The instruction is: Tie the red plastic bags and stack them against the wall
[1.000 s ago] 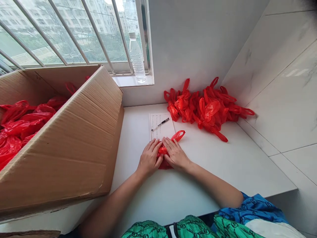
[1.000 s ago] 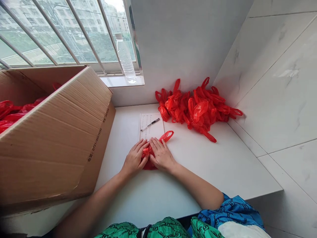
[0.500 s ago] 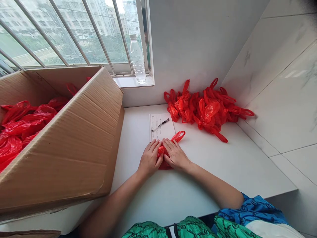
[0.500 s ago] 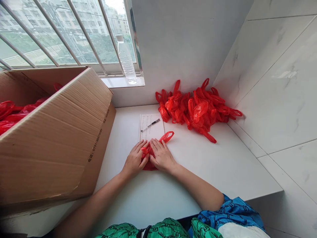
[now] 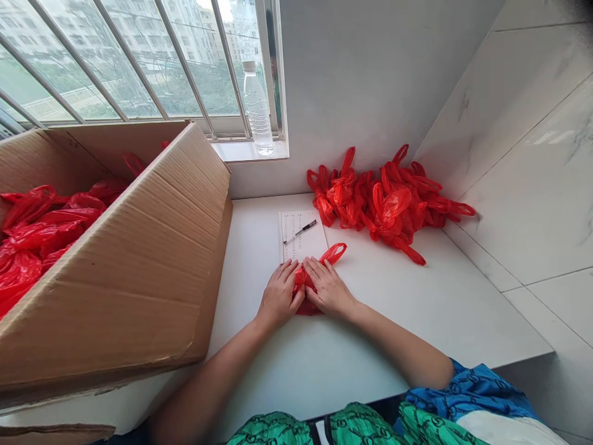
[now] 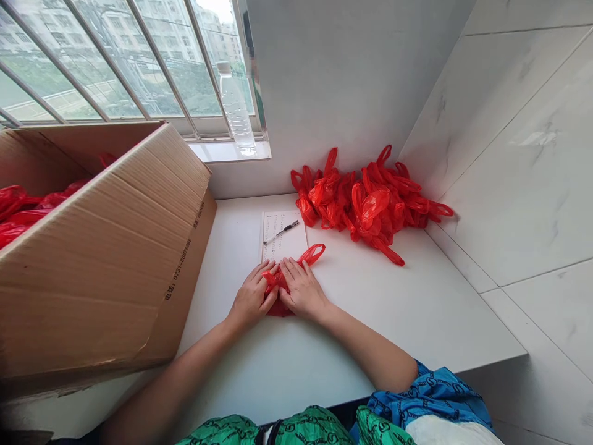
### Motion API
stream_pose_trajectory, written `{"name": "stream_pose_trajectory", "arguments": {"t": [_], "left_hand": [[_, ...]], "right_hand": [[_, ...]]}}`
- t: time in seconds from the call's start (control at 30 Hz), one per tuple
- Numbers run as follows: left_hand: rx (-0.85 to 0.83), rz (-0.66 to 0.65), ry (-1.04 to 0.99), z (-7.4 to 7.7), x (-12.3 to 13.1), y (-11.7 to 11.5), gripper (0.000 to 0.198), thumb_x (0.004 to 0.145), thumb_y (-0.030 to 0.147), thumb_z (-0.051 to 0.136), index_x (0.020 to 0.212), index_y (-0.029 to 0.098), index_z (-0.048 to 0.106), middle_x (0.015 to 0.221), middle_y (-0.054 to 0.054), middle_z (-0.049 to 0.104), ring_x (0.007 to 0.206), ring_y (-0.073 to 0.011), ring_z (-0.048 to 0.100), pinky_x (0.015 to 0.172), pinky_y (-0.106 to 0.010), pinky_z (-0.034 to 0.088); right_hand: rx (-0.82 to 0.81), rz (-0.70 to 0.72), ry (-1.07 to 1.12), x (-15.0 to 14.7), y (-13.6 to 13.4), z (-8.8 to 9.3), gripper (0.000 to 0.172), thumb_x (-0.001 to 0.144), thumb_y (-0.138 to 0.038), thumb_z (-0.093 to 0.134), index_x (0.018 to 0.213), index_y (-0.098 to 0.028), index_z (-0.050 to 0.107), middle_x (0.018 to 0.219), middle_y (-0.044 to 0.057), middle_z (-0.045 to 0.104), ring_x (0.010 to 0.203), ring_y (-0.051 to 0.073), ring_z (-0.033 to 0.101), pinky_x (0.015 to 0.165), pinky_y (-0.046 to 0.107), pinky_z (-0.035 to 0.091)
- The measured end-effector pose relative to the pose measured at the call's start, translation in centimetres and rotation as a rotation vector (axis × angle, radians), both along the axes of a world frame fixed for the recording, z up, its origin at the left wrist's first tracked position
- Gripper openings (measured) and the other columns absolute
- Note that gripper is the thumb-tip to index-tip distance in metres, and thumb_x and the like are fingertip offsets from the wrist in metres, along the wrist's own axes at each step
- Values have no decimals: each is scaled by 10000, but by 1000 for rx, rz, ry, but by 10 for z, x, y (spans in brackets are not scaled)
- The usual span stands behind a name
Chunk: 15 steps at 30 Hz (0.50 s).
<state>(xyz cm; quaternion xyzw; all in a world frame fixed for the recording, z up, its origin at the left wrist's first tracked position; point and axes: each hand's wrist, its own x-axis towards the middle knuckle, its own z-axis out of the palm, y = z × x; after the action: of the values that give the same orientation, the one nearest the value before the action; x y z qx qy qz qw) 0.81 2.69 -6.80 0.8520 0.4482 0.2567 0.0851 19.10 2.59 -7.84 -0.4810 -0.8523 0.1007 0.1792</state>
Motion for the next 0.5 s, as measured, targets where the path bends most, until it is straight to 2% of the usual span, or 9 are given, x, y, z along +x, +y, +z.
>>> {"name": "stream_pose_trajectory", "arguments": {"t": [0.5], "left_hand": [[-17,1,6,0,1,0,483,909,259,481,1376,142,527,1416,-145,543,1383,-312,427,1154,-531,371]], "right_hand": [[6,0,-10,1,1,-2,627,952,-320,391,1521,-67,316,1580,139,316,1477,269,271,1208,515,212]]}}
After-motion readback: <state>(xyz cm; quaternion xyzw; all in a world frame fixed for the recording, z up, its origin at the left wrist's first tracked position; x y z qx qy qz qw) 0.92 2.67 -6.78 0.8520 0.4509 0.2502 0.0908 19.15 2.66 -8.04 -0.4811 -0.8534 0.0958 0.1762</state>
